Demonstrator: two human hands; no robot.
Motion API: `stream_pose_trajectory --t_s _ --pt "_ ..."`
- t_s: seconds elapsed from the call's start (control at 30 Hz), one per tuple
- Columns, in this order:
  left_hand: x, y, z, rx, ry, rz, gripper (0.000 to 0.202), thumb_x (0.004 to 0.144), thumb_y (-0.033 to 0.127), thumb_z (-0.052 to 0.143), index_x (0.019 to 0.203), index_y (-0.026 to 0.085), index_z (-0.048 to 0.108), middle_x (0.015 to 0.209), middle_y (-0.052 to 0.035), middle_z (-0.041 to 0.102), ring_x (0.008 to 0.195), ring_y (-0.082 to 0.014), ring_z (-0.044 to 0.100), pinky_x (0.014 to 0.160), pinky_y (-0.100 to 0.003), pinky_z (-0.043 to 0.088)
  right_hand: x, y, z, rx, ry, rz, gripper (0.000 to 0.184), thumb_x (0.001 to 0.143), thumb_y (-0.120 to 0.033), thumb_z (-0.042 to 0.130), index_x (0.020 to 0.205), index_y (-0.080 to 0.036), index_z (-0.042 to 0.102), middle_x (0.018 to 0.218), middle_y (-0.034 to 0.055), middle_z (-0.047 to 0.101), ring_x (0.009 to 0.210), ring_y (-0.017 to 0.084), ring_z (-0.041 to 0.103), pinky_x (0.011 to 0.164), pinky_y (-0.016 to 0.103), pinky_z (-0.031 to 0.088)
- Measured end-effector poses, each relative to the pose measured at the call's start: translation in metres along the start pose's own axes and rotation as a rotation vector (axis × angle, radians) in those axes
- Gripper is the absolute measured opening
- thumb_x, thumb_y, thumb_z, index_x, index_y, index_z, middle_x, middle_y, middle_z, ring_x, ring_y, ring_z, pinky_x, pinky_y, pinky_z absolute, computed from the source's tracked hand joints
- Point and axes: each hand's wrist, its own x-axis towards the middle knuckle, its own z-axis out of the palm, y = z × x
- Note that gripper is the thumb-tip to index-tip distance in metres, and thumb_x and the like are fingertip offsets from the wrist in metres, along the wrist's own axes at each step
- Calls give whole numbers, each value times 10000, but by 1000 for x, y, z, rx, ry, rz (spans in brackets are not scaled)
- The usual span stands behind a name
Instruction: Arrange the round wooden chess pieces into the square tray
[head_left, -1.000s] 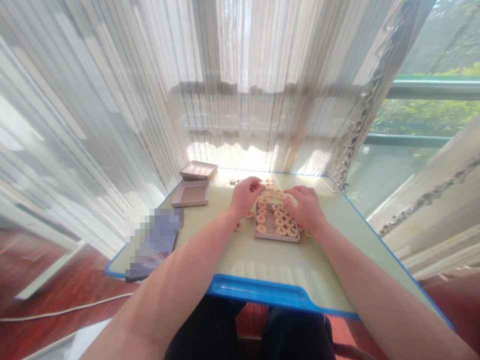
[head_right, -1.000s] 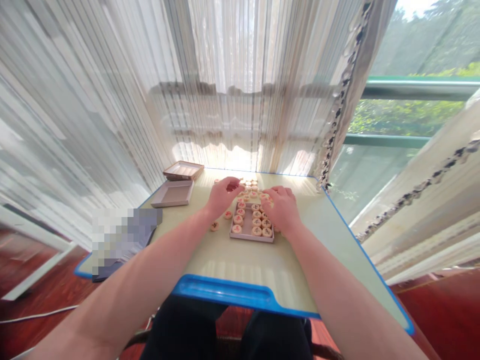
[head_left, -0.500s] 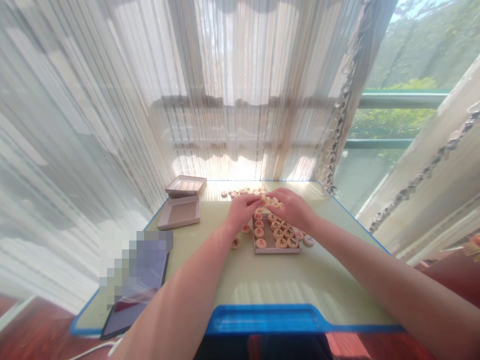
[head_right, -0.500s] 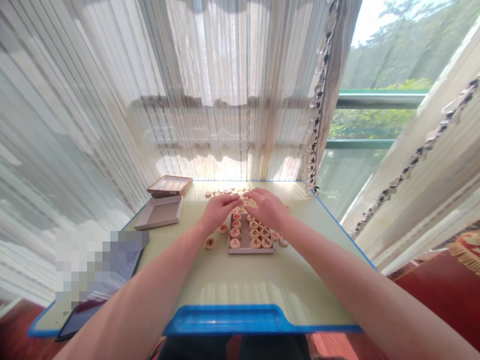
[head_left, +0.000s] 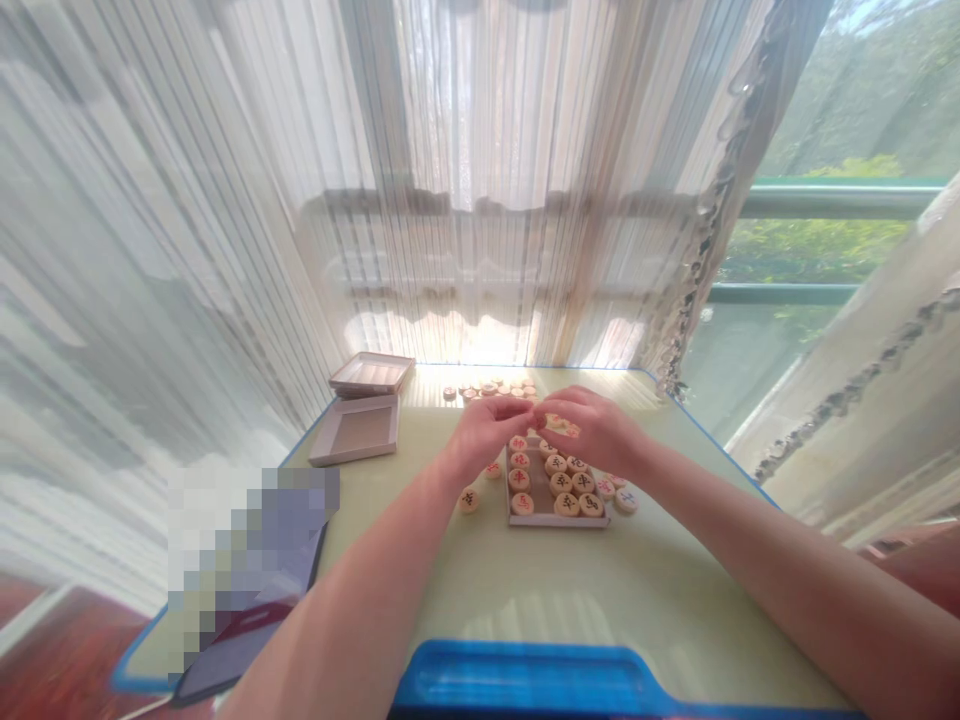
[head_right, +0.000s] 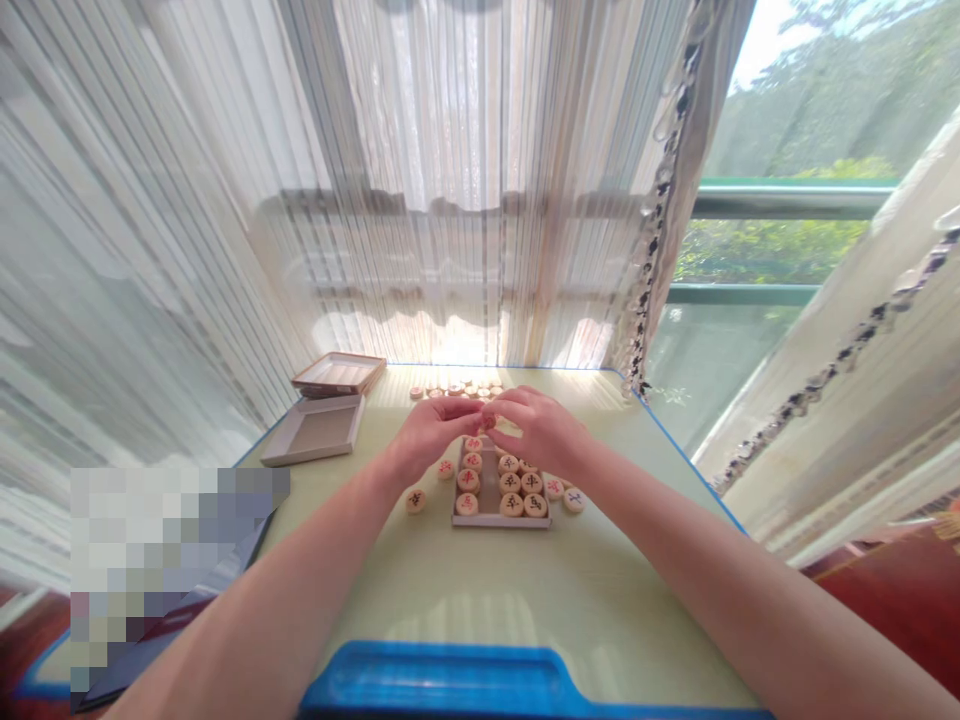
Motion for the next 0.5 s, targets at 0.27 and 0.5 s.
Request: stream_pose_trajectory --t_s 0.27,0.5 --pt "2 -11 -3 723 350 234 202 806 310 544 868 187 692 891 -51 699 872 -198 605 825 -340 462 -13 -14 3 -14 -177 328 160 749 -353 618 800 -205 647 818 33 658 796 178 595 708 292 457" --pt "4 -23 -17 1084 157 222 245 836 274 461 730 188 664 786 -46 669 827 -199 562 792 -333 444 -11 -27 8 -67 -430 431 235 786 -413 540 800 -240 699 868 35 649 826 185 592 660 278 422"
